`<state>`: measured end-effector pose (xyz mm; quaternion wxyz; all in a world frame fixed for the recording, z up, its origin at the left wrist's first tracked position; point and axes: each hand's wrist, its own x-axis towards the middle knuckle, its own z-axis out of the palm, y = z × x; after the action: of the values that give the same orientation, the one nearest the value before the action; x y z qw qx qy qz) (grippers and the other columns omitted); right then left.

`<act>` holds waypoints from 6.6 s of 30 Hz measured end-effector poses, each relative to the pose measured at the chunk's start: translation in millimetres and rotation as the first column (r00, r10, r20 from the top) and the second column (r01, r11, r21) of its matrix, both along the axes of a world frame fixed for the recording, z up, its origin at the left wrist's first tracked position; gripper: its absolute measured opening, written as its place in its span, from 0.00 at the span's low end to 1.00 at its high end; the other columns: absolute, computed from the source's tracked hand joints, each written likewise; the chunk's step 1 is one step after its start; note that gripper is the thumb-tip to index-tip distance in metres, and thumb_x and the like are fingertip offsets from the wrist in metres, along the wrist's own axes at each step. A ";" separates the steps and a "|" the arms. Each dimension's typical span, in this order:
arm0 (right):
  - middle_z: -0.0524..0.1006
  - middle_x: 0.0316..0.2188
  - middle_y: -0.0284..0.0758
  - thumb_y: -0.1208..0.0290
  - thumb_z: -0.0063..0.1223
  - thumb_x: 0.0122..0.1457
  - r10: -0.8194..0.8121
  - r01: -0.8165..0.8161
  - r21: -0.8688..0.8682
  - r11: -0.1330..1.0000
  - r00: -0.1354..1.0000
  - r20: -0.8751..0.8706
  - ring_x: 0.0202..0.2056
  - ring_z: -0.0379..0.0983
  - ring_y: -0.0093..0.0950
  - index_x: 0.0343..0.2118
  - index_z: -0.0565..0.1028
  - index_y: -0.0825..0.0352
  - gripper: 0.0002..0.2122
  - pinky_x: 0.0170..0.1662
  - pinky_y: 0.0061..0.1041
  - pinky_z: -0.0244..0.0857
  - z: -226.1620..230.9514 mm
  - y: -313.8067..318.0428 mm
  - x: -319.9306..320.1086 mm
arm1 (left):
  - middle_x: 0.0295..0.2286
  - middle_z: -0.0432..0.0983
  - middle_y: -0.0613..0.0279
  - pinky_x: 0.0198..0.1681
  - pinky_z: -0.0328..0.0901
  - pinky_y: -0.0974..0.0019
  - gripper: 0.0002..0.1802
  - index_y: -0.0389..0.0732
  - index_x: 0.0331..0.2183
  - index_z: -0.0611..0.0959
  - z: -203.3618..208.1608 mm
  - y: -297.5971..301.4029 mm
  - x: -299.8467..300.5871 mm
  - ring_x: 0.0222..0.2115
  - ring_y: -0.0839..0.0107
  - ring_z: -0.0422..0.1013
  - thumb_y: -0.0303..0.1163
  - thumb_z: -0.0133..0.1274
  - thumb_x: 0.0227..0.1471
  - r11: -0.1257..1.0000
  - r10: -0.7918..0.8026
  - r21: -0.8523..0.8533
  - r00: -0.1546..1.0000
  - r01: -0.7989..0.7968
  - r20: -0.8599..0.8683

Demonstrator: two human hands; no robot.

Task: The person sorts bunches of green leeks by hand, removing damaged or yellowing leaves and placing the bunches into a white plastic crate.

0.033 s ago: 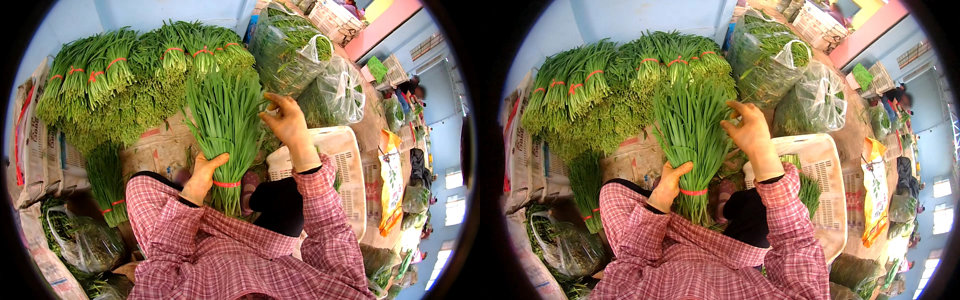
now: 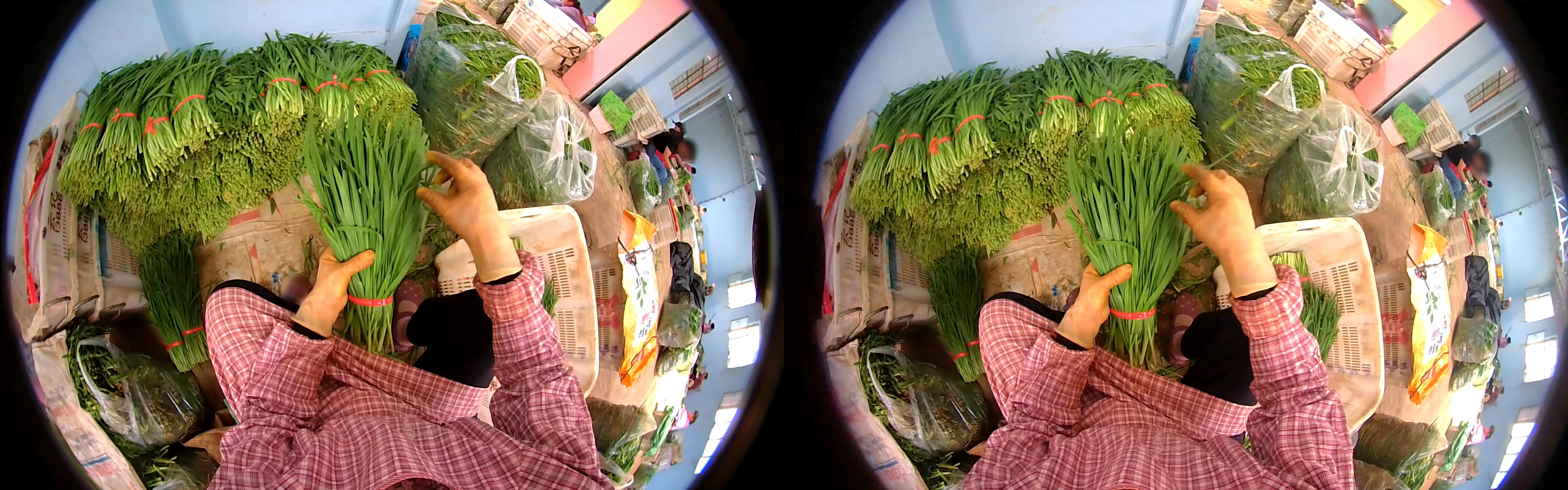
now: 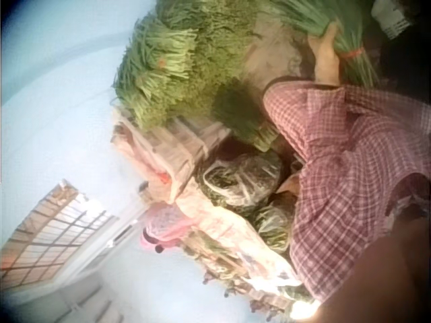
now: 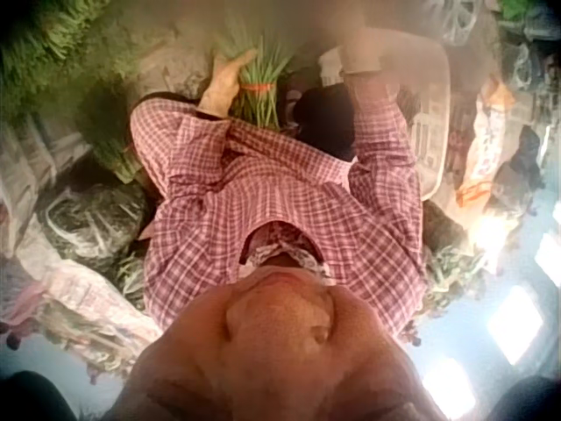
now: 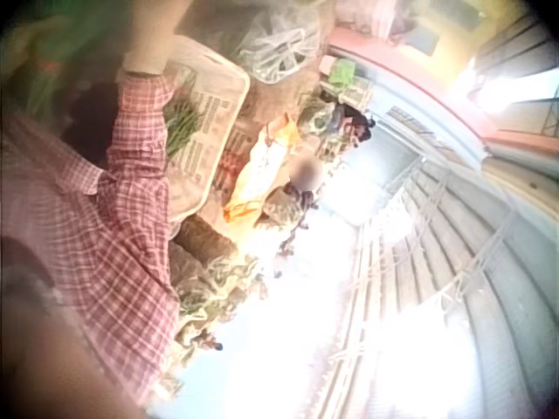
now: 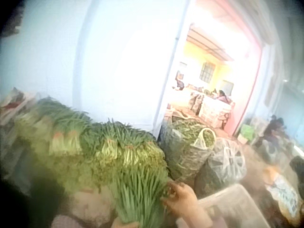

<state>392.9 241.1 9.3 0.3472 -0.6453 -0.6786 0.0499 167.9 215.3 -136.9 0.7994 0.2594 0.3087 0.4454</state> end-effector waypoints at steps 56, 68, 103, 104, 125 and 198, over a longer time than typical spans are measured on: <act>0.78 0.30 0.38 0.73 0.62 0.46 0.198 -0.195 -0.035 0.980 0.962 0.189 0.35 0.74 0.41 0.36 0.82 0.61 0.11 0.42 0.37 0.69 5.7 113.2 -69.8 | 0.41 0.80 0.64 0.47 0.70 0.65 0.15 0.41 0.44 0.83 -3.2 7.9 -20.4 0.42 0.72 0.74 0.29 0.63 0.53 0.999 0.035 -0.004 0.997 -0.036 -0.067; 0.79 0.28 0.38 0.71 0.61 0.44 0.253 -0.244 -0.067 0.967 0.932 0.259 0.35 0.75 0.40 0.31 0.82 0.62 0.09 0.43 0.38 0.68 -17.4 118.0 -54.8 | 0.46 0.76 0.58 0.52 0.65 0.66 0.24 0.32 0.50 0.77 31.5 4.2 -36.0 0.47 0.69 0.71 0.40 0.57 0.59 0.997 -0.021 -0.083 0.969 0.001 -0.247; 0.80 0.38 0.45 0.64 0.64 0.55 -0.205 0.184 -0.113 0.976 0.952 -0.228 0.38 0.78 0.35 0.45 0.77 0.69 0.17 0.42 0.30 0.72 1.4 42.2 -54.3 | 0.52 0.71 0.51 0.56 0.62 0.66 0.33 0.25 0.57 0.66 1.7 11.3 -24.3 0.52 0.66 0.69 0.40 0.55 0.60 0.994 0.037 -0.081 0.927 -0.072 -0.372; 0.79 0.42 0.46 0.62 0.66 0.54 -0.180 0.105 -0.274 0.956 0.948 -0.264 0.41 0.78 0.35 0.47 0.76 0.70 0.21 0.45 0.30 0.72 -7.4 15.8 -64.8 | 0.53 0.70 0.51 0.56 0.62 0.66 0.35 0.26 0.58 0.64 16.0 11.0 -25.3 0.53 0.66 0.68 0.40 0.55 0.60 0.995 0.056 -0.064 0.951 -0.079 -0.303; 0.77 0.47 0.39 0.70 0.62 0.56 -0.277 -0.313 -0.378 0.871 0.322 -0.905 0.48 0.74 0.31 0.57 0.67 0.73 0.26 0.53 0.30 0.67 -99.9 -61.5 -71.0 | 0.46 0.75 0.57 0.43 0.69 0.60 0.31 0.32 0.53 0.72 -13.1 7.4 3.6 0.43 0.64 0.72 0.36 0.64 0.52 0.978 0.032 -0.202 0.992 -0.057 -0.124; 0.77 0.26 0.28 0.65 0.65 0.55 -0.213 0.141 -0.227 0.964 0.919 -0.332 0.21 0.64 0.14 0.45 0.77 0.67 0.16 0.25 0.16 0.61 -90.6 -44.6 -57.8 | 0.34 0.81 0.62 0.34 0.68 0.66 0.12 0.32 0.38 0.83 -10.8 -3.5 25.2 0.30 0.74 0.73 0.25 0.62 0.49 0.976 0.079 -0.127 0.827 -0.179 -0.557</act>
<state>335.1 196.5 -81.2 0.4006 -0.7161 -0.5351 0.2008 193.1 211.8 -147.7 0.6649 0.2840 0.5789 0.3770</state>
